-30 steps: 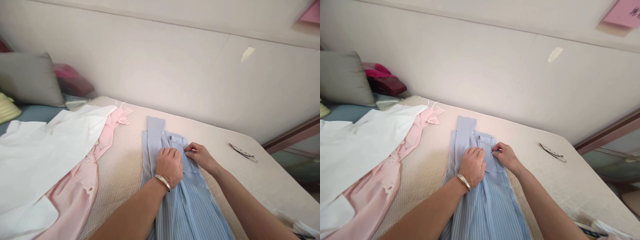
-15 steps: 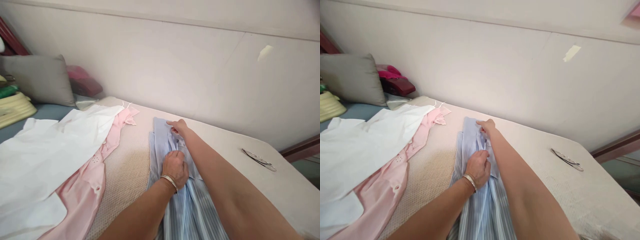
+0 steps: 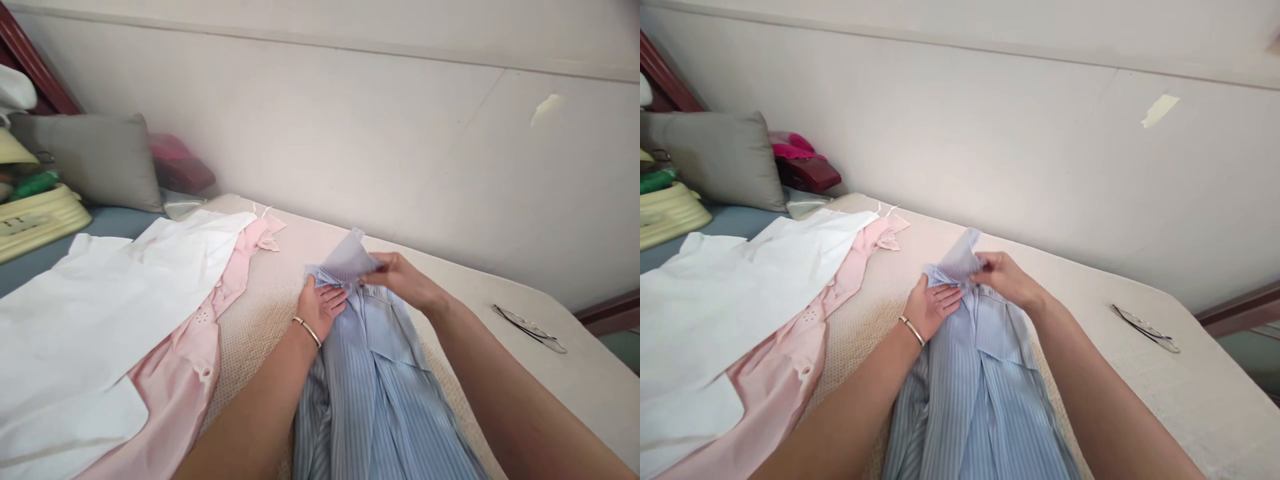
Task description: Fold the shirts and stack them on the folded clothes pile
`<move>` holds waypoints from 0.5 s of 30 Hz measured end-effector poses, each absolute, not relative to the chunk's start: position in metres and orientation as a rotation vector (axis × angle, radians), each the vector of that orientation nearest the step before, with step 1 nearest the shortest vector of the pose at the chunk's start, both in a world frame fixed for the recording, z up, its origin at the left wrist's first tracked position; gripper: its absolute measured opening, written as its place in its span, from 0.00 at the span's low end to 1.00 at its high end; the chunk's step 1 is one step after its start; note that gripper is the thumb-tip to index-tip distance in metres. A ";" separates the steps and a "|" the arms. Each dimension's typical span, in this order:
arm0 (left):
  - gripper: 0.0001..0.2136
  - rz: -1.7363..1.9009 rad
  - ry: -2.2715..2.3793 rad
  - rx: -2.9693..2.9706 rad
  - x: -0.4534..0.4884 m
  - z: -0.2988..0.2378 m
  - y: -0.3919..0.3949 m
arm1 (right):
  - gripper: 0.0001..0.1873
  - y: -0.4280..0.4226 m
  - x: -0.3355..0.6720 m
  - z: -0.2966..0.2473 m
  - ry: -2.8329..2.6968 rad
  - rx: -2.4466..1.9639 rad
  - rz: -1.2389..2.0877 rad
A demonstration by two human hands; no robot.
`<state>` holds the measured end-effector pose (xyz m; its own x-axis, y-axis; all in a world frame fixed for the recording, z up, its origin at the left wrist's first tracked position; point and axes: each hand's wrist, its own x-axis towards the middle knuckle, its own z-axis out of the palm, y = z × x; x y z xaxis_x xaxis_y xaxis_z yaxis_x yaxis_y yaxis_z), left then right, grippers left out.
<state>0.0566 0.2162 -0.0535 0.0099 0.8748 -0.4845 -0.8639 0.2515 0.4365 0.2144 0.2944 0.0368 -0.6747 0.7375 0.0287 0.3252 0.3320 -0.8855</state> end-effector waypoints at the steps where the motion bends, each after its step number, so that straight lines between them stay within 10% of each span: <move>1: 0.32 1.341 0.747 0.024 0.052 -0.053 0.216 | 0.08 0.282 0.228 0.033 -2.253 -0.938 1.347; 15: 0.13 1.404 0.924 0.318 0.044 -0.059 0.217 | 0.13 0.233 0.239 -0.009 -2.211 -1.460 0.640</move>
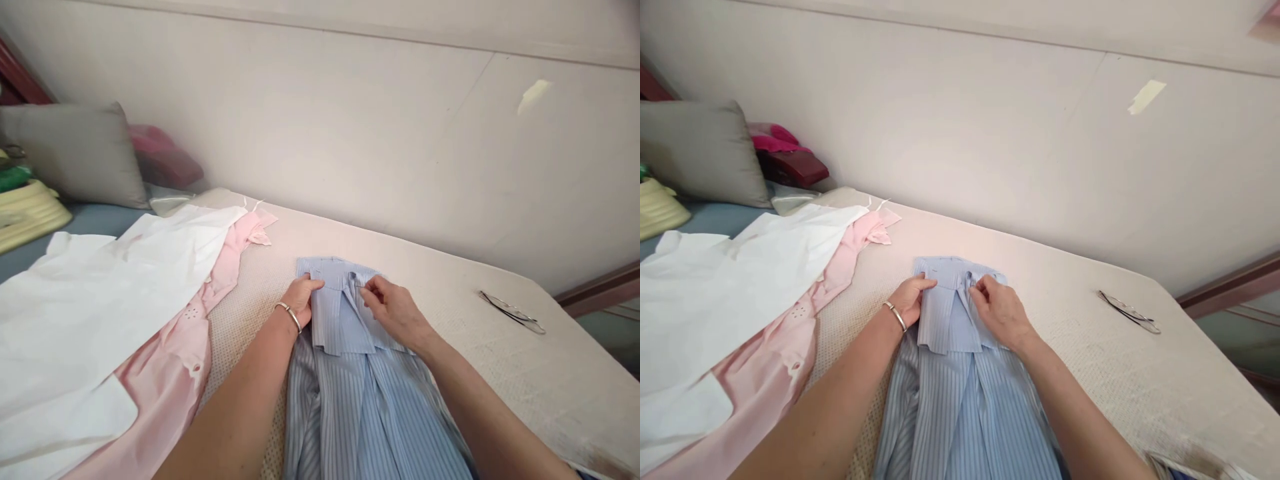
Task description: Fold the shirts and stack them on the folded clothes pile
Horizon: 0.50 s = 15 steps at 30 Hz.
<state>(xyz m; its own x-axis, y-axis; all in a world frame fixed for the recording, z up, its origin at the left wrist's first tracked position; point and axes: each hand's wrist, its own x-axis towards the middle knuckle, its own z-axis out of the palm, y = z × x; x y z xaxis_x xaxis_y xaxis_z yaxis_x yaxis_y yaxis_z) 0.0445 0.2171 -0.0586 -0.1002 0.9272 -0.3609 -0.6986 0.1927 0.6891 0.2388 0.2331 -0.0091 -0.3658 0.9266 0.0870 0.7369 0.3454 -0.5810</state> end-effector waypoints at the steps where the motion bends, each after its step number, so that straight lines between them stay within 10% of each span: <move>1: 0.13 1.403 0.934 0.345 0.044 -0.060 0.217 | 0.15 0.228 0.235 -0.012 -2.254 -1.509 0.573; 15: 0.17 1.472 1.349 0.896 0.046 -0.068 0.220 | 0.10 0.235 0.247 -0.037 -2.070 -1.518 0.374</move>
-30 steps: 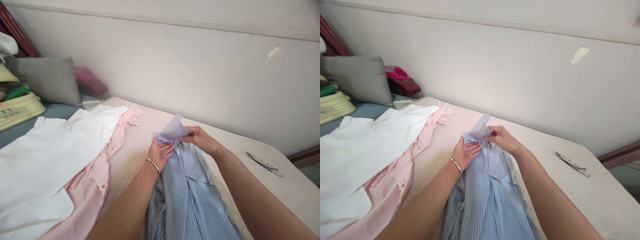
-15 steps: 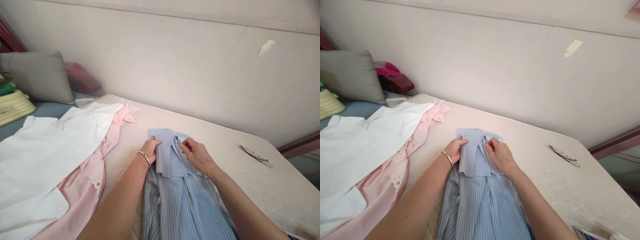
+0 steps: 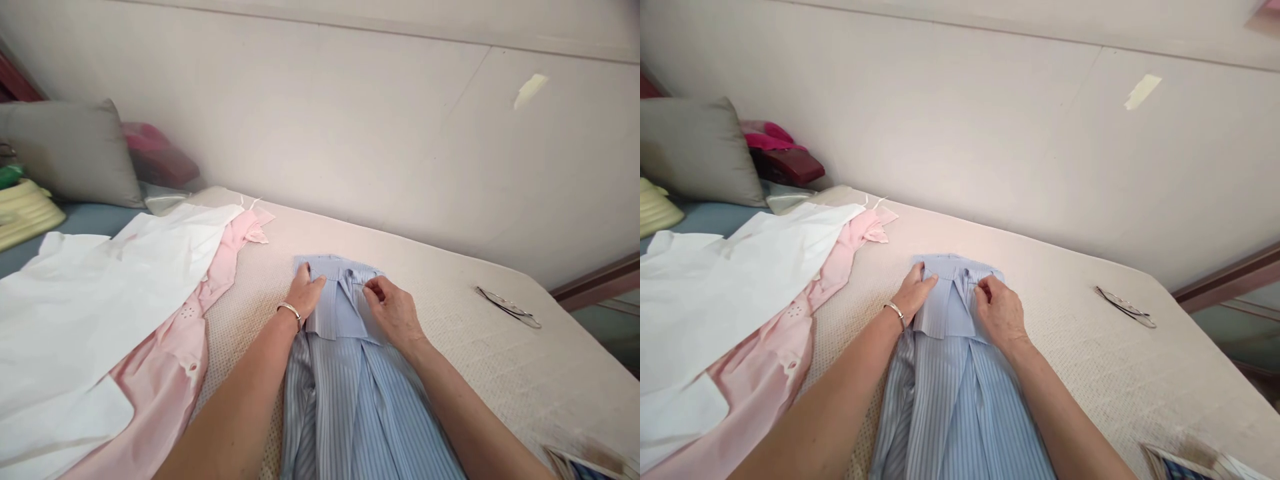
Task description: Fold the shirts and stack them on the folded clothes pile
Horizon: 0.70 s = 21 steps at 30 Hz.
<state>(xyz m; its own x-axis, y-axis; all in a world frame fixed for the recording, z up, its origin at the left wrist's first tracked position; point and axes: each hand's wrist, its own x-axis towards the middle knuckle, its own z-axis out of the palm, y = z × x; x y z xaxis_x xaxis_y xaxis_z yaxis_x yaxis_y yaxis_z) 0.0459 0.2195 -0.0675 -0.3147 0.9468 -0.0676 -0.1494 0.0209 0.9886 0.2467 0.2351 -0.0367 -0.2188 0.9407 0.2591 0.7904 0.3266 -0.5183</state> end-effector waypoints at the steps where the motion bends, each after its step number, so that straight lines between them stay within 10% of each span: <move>1: 0.18 1.448 1.412 0.957 0.045 -0.066 0.219 | 0.12 0.237 0.249 -0.039 -2.108 -1.498 0.328; 10: 0.27 0.953 2.058 2.114 0.049 -0.056 0.204 | 0.37 0.240 0.244 -0.065 -2.554 -1.359 0.103; 21: 0.28 0.464 1.922 2.202 0.058 -0.081 0.203 | 0.33 0.211 0.271 -0.037 -2.553 -1.395 0.315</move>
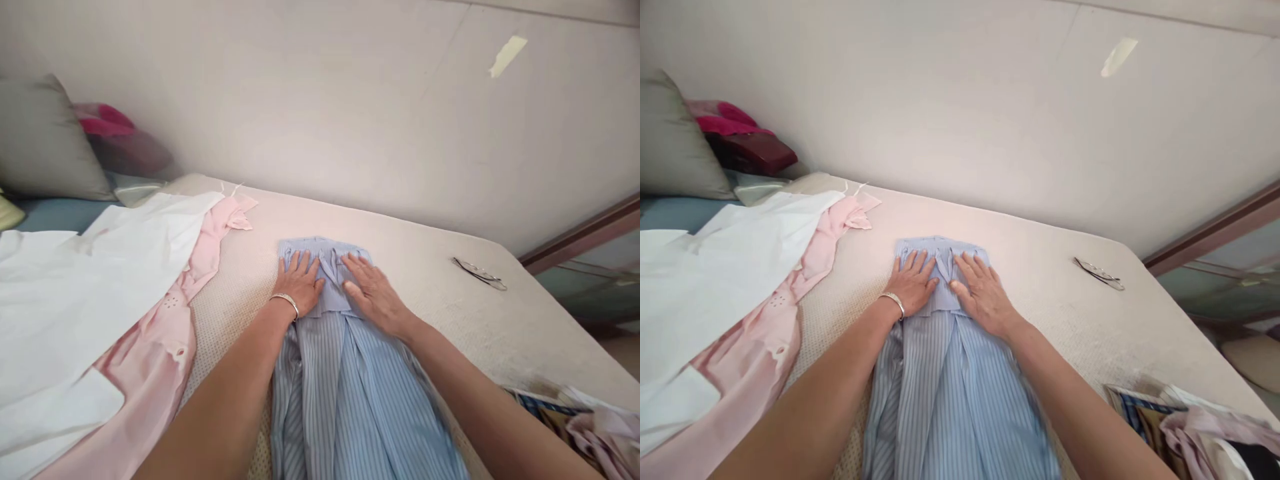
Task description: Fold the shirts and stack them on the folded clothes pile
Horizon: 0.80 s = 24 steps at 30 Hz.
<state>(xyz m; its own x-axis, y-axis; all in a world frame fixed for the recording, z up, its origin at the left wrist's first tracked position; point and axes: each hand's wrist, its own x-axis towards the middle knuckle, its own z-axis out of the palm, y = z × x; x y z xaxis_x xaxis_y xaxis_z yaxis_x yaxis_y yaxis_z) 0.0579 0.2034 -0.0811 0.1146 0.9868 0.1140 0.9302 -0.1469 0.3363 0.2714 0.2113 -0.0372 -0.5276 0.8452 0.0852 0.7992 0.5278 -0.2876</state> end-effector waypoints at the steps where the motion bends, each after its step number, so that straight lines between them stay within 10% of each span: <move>1: 0.29 0.450 1.923 2.202 0.058 -0.081 0.204 | 0.32 0.192 0.286 -0.029 -2.525 -1.386 0.290; 10: 0.30 0.261 1.974 2.276 0.057 -0.076 0.204 | 0.43 -0.022 0.425 -0.061 -2.483 -1.453 0.140; 24: 0.31 0.755 1.832 1.866 0.051 -0.057 0.151 | 0.36 -0.037 0.415 -0.067 -2.377 -1.543 0.170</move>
<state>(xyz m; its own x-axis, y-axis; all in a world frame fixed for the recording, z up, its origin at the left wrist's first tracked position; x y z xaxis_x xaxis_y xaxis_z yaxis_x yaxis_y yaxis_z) 0.0510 0.1515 -0.0566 -0.0141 0.9959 0.0896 0.7699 -0.0464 0.6365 0.4146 -0.0373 -0.0667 -0.3772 0.9073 0.1858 0.8716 0.4156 -0.2599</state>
